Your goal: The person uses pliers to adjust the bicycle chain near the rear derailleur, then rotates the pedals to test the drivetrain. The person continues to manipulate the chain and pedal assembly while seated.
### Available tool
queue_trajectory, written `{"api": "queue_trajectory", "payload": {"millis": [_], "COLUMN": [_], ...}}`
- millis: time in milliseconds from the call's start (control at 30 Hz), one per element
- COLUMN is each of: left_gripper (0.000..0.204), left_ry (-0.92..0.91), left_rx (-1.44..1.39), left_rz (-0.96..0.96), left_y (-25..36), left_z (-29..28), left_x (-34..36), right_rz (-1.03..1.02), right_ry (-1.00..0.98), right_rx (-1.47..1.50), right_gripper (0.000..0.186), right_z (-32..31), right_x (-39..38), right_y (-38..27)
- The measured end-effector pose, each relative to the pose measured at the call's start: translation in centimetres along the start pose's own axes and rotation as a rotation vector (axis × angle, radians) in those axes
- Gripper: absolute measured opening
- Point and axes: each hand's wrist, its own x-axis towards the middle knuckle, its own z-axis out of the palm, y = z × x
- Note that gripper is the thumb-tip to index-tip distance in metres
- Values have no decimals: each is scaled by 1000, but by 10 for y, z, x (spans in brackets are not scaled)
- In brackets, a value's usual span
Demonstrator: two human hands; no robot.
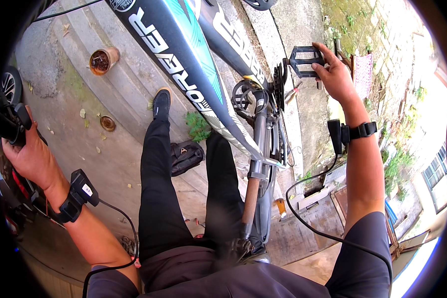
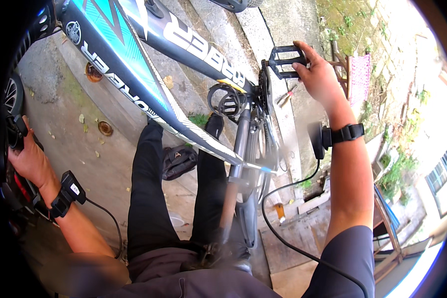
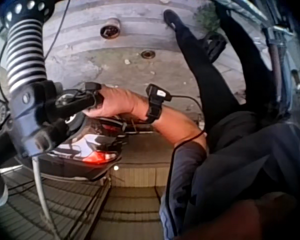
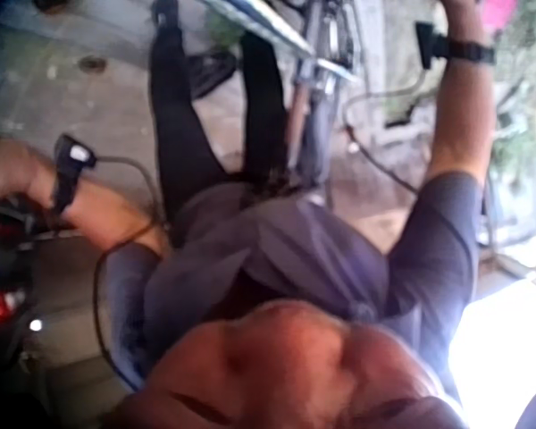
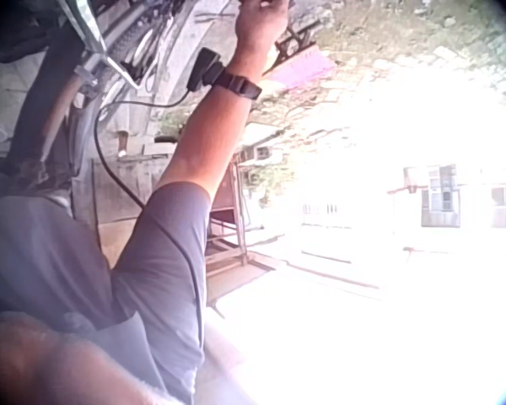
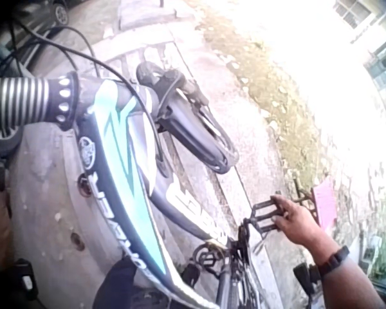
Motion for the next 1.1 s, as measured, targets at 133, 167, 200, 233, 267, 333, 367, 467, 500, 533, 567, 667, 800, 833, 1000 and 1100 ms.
{"api": "queue_trajectory", "payload": {"millis": [133,167,200,233,267,333,367,467,500,533,567,667,800,833,1000,1100], "left_gripper": [32,32,32,32,33,32,32,34,34,34,34,32,30,30,31,30], "left_ry": [-17,-18,-17,-16,-14,-18,-20,-27,-37,-48,-59,-31,-18,-18,15,-1], "left_rx": [-18,-5,-42,-80,-117,-62,-34,-148,-160,-171,-183,-115,-13,11,-17,-47], "left_rz": [36,40,26,12,-2,1,3,-25,-24,-23,-22,7,16,5,20,28], "left_y": [-4,-6,-8,-11,-15,-19,-22,-34,-36,-37,-37,-28,-19,-21,-15,-18], "left_z": [-2,-3,-5,-6,-9,-12,-14,-19,-20,-20,-20,-14,-9,-11,-7,-8], "left_x": [1,1,1,0,0,3,4,8,6,5,3,1,0,1,-2,-1], "right_rz": [-2,-2,-2,-3,-2,3,5,11,10,10,10,2,49,81,49,43], "right_ry": [9,7,6,4,2,-1,-1,-1,-2,-2,-3,-4,-20,-34,7,35], "right_rx": [2,-5,-12,-19,-11,10,13,21,23,25,16,-5,-73,-98,-125,-157], "right_gripper": [55,56,56,56,56,56,56,56,56,56,56,57,56,55,57,58], "right_z": [1,1,1,1,1,1,1,1,2,2,2,2,1,0,4,6], "right_x": [4,5,6,6,6,6,6,7,9,10,11,16,25,28,41,47], "right_y": [3,3,3,3,3,1,2,6,7,9,11,13,8,6,10,14]}}
